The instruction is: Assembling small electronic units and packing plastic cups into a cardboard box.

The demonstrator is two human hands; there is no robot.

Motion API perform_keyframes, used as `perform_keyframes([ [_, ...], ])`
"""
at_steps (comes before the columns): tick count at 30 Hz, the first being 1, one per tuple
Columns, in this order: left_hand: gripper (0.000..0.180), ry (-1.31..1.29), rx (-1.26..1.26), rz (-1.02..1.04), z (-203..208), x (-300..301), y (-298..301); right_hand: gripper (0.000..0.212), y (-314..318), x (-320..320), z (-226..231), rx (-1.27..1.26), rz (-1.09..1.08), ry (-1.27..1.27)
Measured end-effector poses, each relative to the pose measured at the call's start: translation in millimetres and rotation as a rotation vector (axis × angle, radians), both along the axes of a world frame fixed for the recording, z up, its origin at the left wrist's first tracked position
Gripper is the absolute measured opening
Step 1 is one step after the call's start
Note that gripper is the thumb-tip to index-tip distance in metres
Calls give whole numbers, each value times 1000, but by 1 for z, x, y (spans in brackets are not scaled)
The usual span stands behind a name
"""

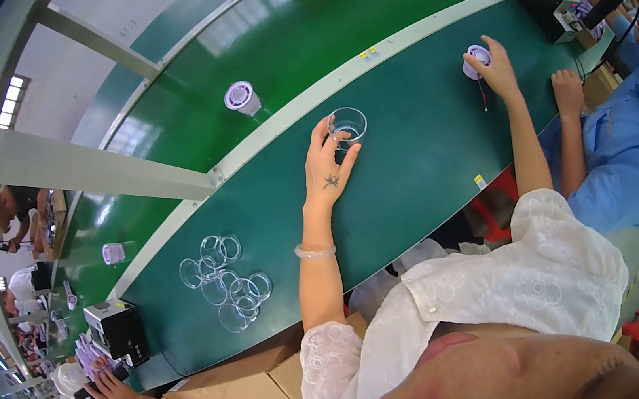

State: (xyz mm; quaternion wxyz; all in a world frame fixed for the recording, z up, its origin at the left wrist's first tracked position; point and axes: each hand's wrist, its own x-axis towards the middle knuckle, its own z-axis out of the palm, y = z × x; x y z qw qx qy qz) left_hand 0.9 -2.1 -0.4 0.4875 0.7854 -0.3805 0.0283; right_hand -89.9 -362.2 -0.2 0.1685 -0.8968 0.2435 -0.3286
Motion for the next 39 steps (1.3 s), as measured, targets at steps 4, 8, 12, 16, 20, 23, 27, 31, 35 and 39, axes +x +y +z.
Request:
perform_keyframes([
  [4,20,-8,-14,4,-2,0,1,63,28,9,7,352,119,-111],
  [8,20,5,-11,-1,0,0,0,74,71,29,27,779,504,-73],
  [12,21,-10,-5,4,1,0,1,75,143,36,60,691,1010,-28],
  [16,21,11,-4,-4,3,-1,-1,68,178,35,63,623,1113,-177],
  [20,21,19,-5,2,6,-2,-1,63,184,30,60,652,1091,-250],
  [23,21,-10,10,9,6,3,-2,63,182,33,55,659,1089,-286],
  [27,21,79,66,-5,3,3,0,63,181,31,51,717,1085,-336],
  [31,21,-8,11,15,0,3,-2,63,181,30,48,713,1080,-351],
  [35,21,-22,6,15,1,3,-2,59,183,32,45,712,1066,-423],
  [39,21,-27,5,7,2,3,-3,48,171,32,41,1251,1104,-189],
])
